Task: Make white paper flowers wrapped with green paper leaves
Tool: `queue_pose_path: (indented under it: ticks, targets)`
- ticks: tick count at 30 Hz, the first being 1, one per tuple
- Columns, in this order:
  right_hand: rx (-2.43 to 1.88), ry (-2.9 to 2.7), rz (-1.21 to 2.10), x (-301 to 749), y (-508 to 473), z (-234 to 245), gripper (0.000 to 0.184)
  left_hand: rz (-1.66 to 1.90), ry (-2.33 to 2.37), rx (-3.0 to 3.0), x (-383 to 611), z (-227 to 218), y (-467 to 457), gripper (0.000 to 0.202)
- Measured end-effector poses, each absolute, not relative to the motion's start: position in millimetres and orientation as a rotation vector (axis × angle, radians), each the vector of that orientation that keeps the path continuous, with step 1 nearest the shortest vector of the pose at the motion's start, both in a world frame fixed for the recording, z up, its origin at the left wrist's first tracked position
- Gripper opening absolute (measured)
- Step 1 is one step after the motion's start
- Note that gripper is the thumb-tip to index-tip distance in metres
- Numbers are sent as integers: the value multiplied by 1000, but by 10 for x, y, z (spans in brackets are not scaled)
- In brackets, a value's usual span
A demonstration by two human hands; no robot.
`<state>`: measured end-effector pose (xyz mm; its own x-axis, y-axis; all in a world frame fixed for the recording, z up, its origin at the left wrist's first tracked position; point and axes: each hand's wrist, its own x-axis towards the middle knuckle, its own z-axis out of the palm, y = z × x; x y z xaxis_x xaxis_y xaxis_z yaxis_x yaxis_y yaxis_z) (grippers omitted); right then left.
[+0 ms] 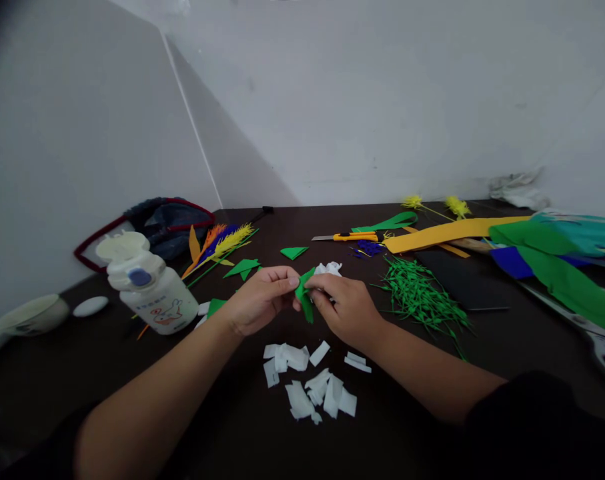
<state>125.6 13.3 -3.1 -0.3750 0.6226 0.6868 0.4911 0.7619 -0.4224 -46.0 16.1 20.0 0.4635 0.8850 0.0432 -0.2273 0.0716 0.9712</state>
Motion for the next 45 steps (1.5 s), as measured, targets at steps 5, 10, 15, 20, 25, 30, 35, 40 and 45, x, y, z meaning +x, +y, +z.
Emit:
queue_pose_path:
  ticks: [5,10,15,20,25,30,35,40,45]
  targets:
    - [-898,-2022,355,1147,166,-32,12,1113,910,1328,-716,363,272,14]
    - [-972,-2129,592,630,362,-90,11,1517,1147,1367,-1079,500,426,12]
    - [-960,-2175,638,387,447,-68,23,1468,1129,1409,-1070,389,441,15]
    - [-987,-1833,333,729,330,103,21,1430,1141,1376,-955,327,351,17]
    - [-971,-2018,222,890,234,174,24,1356,1053,1368,-769,266,263,16]
    - [-992,-1970,303,870,250,165,22,1298,809,1302,-664,204,223,14]
    - [-968,-1833,566,867,265,185,21,1305,773,1396,-649,188,224,13]
    - [-923,-1737,908,847,269,173,24,1365,859,1423,-608,210,206,18]
    - [-911,-1738,909,845,267,169,22,1363,934,1474,-602,230,181,19]
